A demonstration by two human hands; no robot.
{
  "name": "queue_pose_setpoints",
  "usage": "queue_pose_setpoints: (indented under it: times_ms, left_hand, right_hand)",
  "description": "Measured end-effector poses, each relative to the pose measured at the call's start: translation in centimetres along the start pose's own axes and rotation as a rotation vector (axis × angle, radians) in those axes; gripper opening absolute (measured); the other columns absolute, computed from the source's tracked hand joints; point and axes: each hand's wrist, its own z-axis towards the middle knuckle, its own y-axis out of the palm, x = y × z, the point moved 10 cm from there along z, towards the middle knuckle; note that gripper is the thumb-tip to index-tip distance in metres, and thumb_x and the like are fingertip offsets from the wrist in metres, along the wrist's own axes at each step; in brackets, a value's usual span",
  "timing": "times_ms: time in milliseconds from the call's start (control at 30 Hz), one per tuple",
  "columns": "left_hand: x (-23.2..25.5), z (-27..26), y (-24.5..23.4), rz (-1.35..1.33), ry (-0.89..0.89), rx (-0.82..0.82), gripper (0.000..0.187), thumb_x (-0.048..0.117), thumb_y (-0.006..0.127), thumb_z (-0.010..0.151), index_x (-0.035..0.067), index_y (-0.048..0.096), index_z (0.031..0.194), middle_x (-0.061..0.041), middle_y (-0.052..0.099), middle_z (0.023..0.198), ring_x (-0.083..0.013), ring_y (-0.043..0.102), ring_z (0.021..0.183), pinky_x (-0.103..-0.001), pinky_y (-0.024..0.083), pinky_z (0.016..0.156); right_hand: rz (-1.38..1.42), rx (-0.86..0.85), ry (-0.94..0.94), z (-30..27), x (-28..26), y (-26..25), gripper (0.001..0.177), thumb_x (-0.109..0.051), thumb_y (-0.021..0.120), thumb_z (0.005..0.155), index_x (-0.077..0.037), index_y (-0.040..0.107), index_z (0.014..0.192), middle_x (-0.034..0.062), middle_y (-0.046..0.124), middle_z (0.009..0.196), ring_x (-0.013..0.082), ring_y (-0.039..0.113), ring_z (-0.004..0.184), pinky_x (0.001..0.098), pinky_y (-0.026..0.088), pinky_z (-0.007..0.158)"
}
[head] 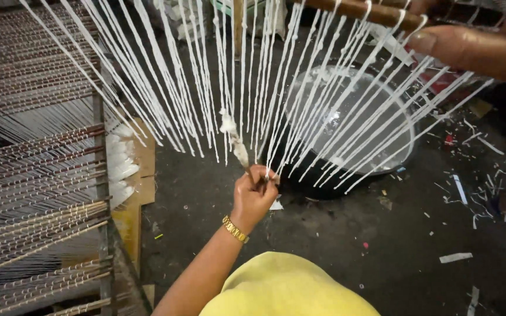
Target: Dipping a frame of cotton wicks into a vat of molten wax to create candles, and using a stick to separate wicks.
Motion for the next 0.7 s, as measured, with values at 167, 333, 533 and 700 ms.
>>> queue_pose_setpoints:
  times_ms: [167, 333, 533, 700]
  left_hand:
    - [0.0, -1.4, 0.2, 0.09, 0.015, -0.076, 0.017, -0.005, 0.061, 0.09, 0.011, 0.069, 0.089, -0.002, 0.067, 0.089, -0.0064, 0.039, 0.051, -0.028, 0.039, 0.058]
    - [-1.7, -6.3, -1.8, 0.083, -0.068, -0.165, 0.018, 0.022, 0.063, 0.102, 0.011, 0.077, 0.1, -0.003, 0.072, 0.089, -0.0158, 0.07, 0.086, -0.035, 0.053, 0.087]
    - [10.9, 0.7, -1.3, 0.045, 0.036, -0.316, 0.031, 0.015, 0.053, 0.108, 0.011, 0.061, 0.137, 0.001, 0.071, 0.078, -0.0078, 0.058, 0.059, -0.027, 0.048, 0.058]
    - [12.9, 2.5, 4.1, 0.137, 0.087, -0.528, 0.046, 0.007, 0.046, 0.105, 0.015, 0.047, 0.151, -0.013, 0.062, 0.147, -0.0315, 0.071, 0.126, -0.041, 0.059, 0.099]
  right_hand:
    - [-0.135, 0.07, 0.043, 6.4, 1.4, 1.8, 0.065, -0.047, 0.02, 0.115, 0.001, 0.049, 0.146, 0.0295, 0.051, 0.146, 0.0492, 0.057, 0.123, 0.0659, 0.046, 0.106]
    - [-0.107, 0.263, -0.836, -0.4, -3.5, 1.5, 0.031, -0.011, 0.059, 0.104, -0.001, 0.055, 0.133, 0.0162, 0.058, 0.122, 0.023, 0.061, 0.091, 0.0316, 0.055, 0.072]
    - [-0.497, 0.429, -1.124, -6.8, -9.4, 8.1, 0.02, -0.024, 0.081, 0.092, -0.011, 0.067, 0.097, 0.0077, 0.064, 0.091, 0.0299, 0.058, 0.085, 0.045, 0.042, 0.095]
    - [-0.435, 0.422, -1.031, -3.9, -4.9, 14.8, 0.024, -0.024, 0.078, 0.087, -0.006, 0.069, 0.1, 0.0096, 0.066, 0.094, 0.0321, 0.061, 0.086, 0.044, 0.045, 0.088]
